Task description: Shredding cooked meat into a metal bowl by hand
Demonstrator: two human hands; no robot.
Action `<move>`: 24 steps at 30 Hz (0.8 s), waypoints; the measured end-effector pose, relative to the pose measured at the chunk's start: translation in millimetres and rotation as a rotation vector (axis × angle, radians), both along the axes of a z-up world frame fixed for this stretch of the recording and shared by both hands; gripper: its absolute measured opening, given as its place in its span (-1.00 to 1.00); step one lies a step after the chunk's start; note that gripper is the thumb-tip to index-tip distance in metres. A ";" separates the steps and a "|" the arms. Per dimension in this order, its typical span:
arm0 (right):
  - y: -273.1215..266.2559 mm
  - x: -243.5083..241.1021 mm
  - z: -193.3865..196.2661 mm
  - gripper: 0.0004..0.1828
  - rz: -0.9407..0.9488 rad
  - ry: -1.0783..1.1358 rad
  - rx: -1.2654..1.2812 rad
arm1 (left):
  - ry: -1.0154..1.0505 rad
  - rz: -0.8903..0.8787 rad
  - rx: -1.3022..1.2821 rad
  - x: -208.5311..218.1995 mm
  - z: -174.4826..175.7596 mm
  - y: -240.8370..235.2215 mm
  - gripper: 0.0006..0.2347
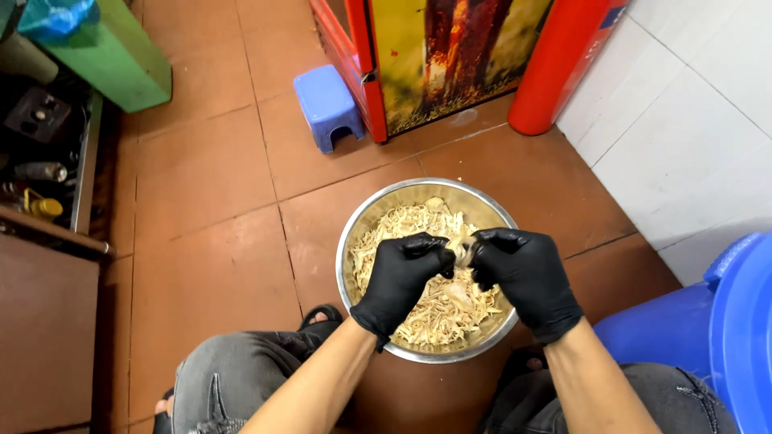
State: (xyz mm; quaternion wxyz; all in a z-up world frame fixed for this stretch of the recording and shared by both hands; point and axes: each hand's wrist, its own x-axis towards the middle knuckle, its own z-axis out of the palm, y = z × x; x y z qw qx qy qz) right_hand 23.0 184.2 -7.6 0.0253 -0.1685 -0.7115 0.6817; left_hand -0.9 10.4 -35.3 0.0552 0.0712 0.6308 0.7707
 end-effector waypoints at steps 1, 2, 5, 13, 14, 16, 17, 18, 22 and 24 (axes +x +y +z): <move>4.5 -3.5 3.2 -0.79 -0.047 0.001 0.009 | -0.068 0.017 0.094 1.1 5.2 -1.4 -0.91; 8.9 -5.5 5.7 -0.72 -0.088 -0.004 0.020 | -0.143 0.040 0.189 4.6 9.2 -3.0 -0.90; 12.2 2.8 18.6 -0.70 -0.008 0.036 0.085 | -0.150 0.123 0.055 -4.6 11.4 -17.2 -0.89; -10.7 13.8 31.6 -0.80 0.105 0.001 -0.001 | 0.023 0.092 -0.356 6.3 30.1 -14.0 -0.81; -11.3 14.1 32.3 -0.81 0.121 0.003 -0.004 | 0.075 0.096 -0.424 5.6 32.8 -15.9 -0.82; -10.1 13.7 30.5 -0.81 0.140 0.010 -0.009 | 0.095 0.085 -0.446 3.8 31.3 -16.0 -0.84; -9.3 14.1 29.2 -0.80 0.152 0.018 -0.016 | 0.117 0.067 -0.469 3.3 30.2 -15.8 -0.86; -9.0 14.2 28.2 -0.80 0.155 0.016 -0.014 | 0.115 0.070 -0.467 1.9 27.2 -15.8 -0.86; -9.8 13.3 36.4 -0.81 0.153 0.031 -0.044 | 0.077 0.035 -0.411 -2.9 16.6 -15.0 -0.89; -10.3 13.2 37.4 -0.81 0.123 0.044 -0.060 | 0.011 0.027 -0.327 -0.8 22.3 -16.8 -0.87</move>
